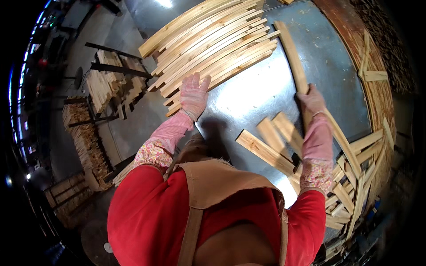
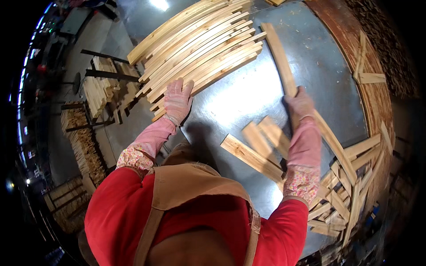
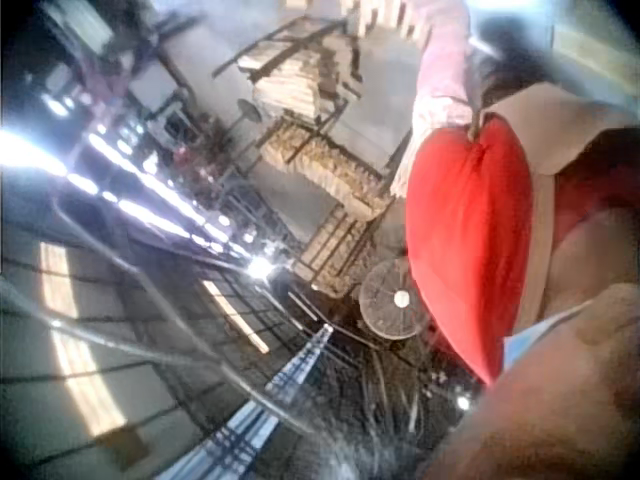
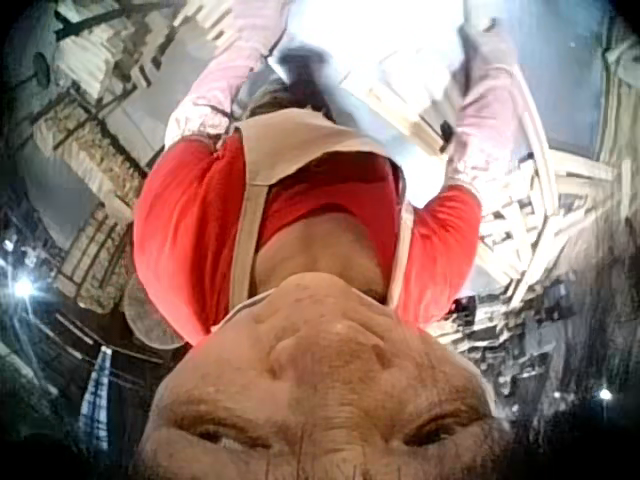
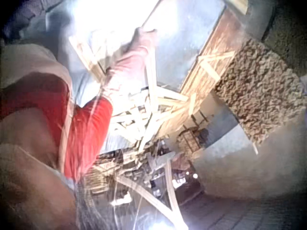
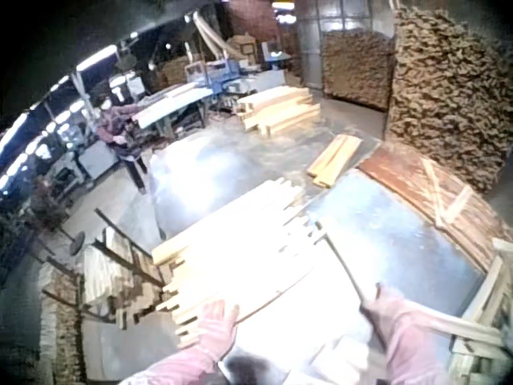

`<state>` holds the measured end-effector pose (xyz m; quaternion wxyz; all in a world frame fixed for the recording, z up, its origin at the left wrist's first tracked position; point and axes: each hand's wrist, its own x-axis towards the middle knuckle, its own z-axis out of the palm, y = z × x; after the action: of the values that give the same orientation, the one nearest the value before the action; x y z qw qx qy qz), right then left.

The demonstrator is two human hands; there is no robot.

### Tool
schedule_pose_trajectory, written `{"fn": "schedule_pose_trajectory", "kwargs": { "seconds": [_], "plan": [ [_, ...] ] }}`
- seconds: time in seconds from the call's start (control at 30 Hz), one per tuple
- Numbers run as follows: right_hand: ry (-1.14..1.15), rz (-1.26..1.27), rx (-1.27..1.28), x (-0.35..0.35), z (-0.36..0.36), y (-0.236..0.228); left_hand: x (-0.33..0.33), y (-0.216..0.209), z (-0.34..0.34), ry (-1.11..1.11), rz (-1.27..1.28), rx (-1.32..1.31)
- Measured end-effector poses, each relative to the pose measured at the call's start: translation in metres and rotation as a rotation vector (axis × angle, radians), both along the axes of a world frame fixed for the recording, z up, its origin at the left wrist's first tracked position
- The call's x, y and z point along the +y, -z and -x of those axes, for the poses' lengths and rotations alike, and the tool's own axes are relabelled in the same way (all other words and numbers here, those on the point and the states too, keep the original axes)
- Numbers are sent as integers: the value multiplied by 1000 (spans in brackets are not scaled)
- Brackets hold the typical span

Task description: The person arranges and stacks thin wooden planks on a metal table, picking them up from a pile and aligning them into neat rows. Another person in a blue apron is visible nearby, also handling the wood.

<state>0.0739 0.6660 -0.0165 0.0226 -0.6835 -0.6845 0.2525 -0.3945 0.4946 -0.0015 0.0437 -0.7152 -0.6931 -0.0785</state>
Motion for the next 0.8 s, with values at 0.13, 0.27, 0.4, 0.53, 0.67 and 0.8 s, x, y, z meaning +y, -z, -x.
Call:
{"fn": "schedule_pose_trajectory", "kwargs": {
  "seconds": [0.13,0.27,0.4,0.53,0.67,0.8],
  "plan": [
    [301,118,380,-90,62,-15,-5,6,-1,8,21,-43],
    [678,138,414,-185,92,-57,-5,11,5,55,21,-49],
    [883,-100,556,-287,74,-51,-4,9,3,76,27,-9],
    [1185,-223,427,-381,47,-105,-11,-69,-54,26,265,-184],
    [1458,-446,373,-516,-23,-63,-36,11,-109,597,64,-334],
    [1864,-697,432,-657,-63,-58,-122,4,-227,1044,349,-256]
  ]
}}
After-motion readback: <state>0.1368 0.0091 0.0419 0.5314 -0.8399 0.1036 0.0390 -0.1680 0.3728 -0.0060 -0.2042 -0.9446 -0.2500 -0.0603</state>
